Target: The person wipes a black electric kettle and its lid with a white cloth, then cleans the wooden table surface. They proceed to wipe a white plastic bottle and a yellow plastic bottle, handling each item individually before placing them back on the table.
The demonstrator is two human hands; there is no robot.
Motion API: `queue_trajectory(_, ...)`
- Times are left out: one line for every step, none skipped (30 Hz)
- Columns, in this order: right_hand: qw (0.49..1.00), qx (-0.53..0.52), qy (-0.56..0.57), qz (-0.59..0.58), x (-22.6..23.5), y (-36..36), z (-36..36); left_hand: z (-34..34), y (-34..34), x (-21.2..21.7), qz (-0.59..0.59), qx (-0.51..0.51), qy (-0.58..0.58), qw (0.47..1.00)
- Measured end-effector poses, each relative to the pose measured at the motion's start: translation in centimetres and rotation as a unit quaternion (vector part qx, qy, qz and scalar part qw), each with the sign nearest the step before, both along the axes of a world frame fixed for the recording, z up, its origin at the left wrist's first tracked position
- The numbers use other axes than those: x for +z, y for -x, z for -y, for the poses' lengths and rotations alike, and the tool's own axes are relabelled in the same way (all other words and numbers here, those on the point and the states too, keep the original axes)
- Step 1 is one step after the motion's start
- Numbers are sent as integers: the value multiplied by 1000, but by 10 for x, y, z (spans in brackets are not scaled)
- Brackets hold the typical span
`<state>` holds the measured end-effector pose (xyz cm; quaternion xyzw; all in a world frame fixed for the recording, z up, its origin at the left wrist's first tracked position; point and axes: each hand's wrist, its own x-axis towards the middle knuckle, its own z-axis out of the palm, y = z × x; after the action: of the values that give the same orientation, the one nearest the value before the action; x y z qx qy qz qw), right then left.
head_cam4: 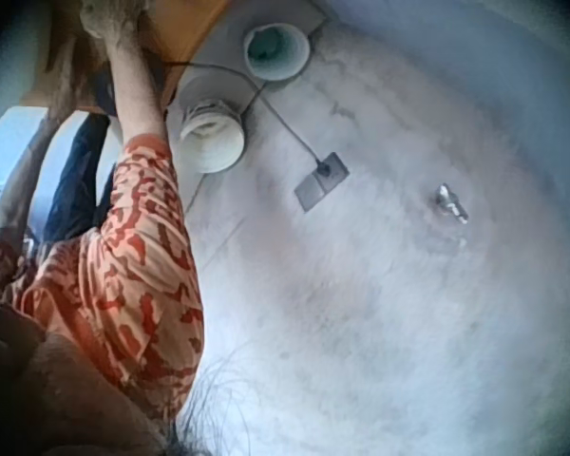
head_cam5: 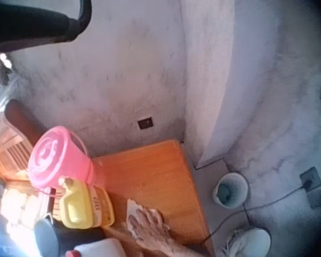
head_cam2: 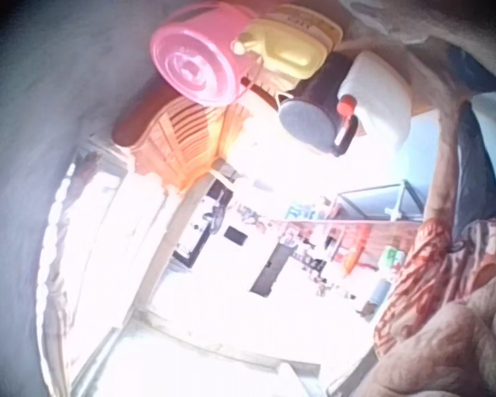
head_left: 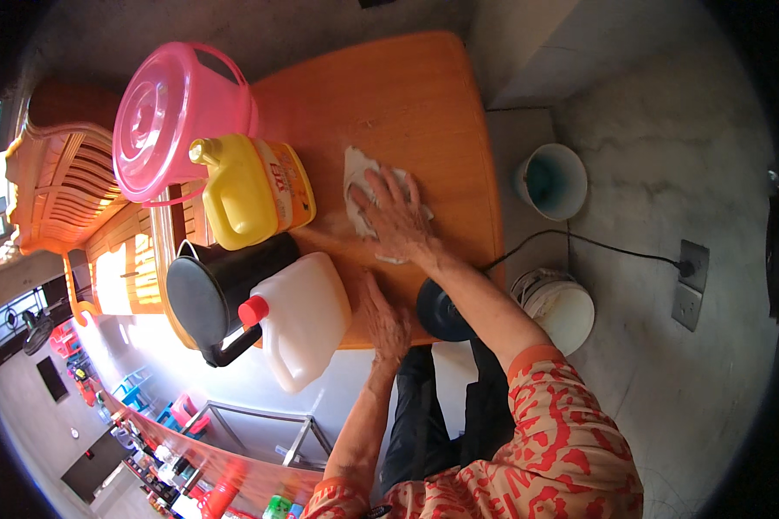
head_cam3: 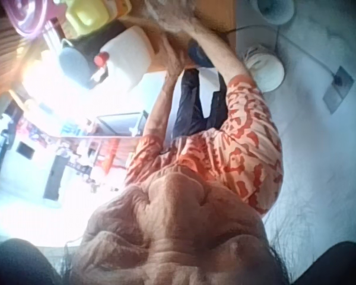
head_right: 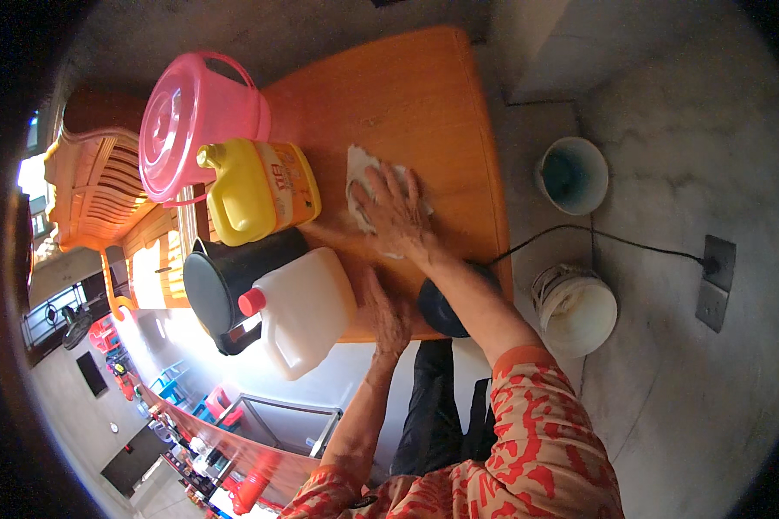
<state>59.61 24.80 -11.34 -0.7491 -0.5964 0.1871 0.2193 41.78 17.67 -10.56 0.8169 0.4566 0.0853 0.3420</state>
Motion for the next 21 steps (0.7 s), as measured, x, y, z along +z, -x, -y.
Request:
queue_trajectory(1000,12,26,-3,3,11,4,6,5,1,9,-4,14,1000)
queue_trajectory(1000,20,23,-2,4,23,10,11,10,3,15,-6,27,1000)
queue_trajectory(999,25,19,-1,4,33,17,16,7,23,10,-5,46,999)
queue_trajectory(999,32,16,1,1,42,22,23,8,33,11,-21,40,999)
queue_trajectory(1000,26,1,-15,-7,47,25,29,12,42,14,-39,33,999)
queue_trajectory(999,35,13,-16,-3,46,23,33,16,52,15,-55,25,998)
queue_trajectory(999,44,25,-18,-1,41,20,37,22,66,7,-71,35,997)
queue_trajectory(998,52,37,-20,1,36,15,41,29,78,8,-88,24,996)
queue_trajectory(1000,19,8,-3,0,33,10,45,36,87,8,-106,12,994)
queue_trajectory(1000,-22,12,0,-2,27,1,49,44,95,9,-123,1,992)
queue_trajectory(998,-63,16,3,-2,19,-8,51,52,103,37,-120,-46,991)
queue_trajectory(994,-103,22,5,-2,17,-12,54,61,113,55,-95,-89,990)
queue_trajectory(992,-123,7,17,-5,20,-13,56,72,123,72,-70,-131,986)
queue_trajectory(989,-145,-5,30,-9,24,-11,55,80,134,91,-47,-171,980)
queue_trajectory(985,-163,-21,45,-12,28,-12,51,88,146,78,-10,-209,975)
queue_trajectory(984,-169,-20,48,-14,36,-11,45,95,157,67,25,-246,967)
queue_trajectory(983,-177,-19,52,-15,46,-7,33,93,167,81,73,-258,960)
queue_trajectory(981,-183,-19,58,-12,56,-3,24,95,172,71,130,-247,958)
queue_trajectory(982,-175,-9,64,-8,64,4,14,92,177,64,183,-197,961)
queue_trajectory(985,-162,-8,63,-4,72,9,5,89,183,56,235,-146,959)
queue_trajectory(987,-150,-7,63,0,79,14,-5,94,183,66,254,-45,964)
